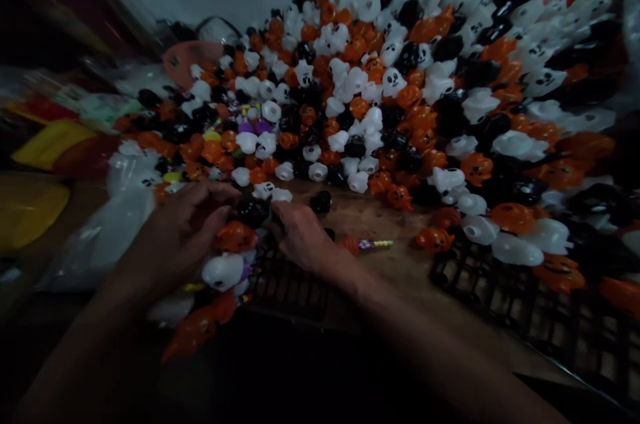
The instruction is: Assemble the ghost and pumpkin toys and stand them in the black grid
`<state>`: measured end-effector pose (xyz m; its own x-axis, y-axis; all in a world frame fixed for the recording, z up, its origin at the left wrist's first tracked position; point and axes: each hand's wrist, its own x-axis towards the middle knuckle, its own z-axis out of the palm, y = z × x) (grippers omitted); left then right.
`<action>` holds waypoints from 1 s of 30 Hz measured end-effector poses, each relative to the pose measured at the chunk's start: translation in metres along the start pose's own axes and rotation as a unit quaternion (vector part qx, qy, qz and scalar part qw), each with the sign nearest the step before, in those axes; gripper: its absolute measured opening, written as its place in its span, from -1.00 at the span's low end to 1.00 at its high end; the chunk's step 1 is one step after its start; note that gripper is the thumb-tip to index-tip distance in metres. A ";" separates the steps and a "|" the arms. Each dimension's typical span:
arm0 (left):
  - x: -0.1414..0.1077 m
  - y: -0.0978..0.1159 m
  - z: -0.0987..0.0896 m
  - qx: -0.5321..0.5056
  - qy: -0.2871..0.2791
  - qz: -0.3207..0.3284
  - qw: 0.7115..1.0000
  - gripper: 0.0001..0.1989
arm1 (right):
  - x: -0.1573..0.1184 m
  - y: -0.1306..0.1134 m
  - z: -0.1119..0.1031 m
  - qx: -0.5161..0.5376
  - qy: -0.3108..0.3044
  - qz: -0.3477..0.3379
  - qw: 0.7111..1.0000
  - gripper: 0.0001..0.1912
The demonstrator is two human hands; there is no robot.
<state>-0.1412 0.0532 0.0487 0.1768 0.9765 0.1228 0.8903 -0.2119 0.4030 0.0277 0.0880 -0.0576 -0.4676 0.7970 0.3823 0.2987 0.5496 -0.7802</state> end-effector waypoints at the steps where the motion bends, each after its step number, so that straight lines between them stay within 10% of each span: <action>1: 0.000 -0.001 0.001 -0.004 -0.006 -0.001 1.000 -0.73 | 0.000 0.000 0.001 -0.003 -0.009 -0.009 1.000 -0.92; 15: 0.009 0.010 -0.038 -0.135 0.003 -0.072 0.988 -0.58 | 0.000 0.010 0.010 0.040 -0.025 -0.032 0.998 -0.89; 23: 0.039 0.019 -0.021 -0.005 -0.146 0.154 0.977 -0.66 | 0.002 0.006 0.011 -0.001 0.020 -0.093 0.995 -0.85; 30: 0.056 0.000 0.000 0.002 -0.167 0.191 0.967 -0.79 | -0.002 0.008 0.013 -0.065 0.012 -0.107 0.992 -0.84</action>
<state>-0.1316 0.1079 0.0558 0.6181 0.7852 -0.0373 0.7348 -0.5603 0.3824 0.0201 0.0878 -0.0710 -0.5119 0.6639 0.5451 0.3001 0.7328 -0.6107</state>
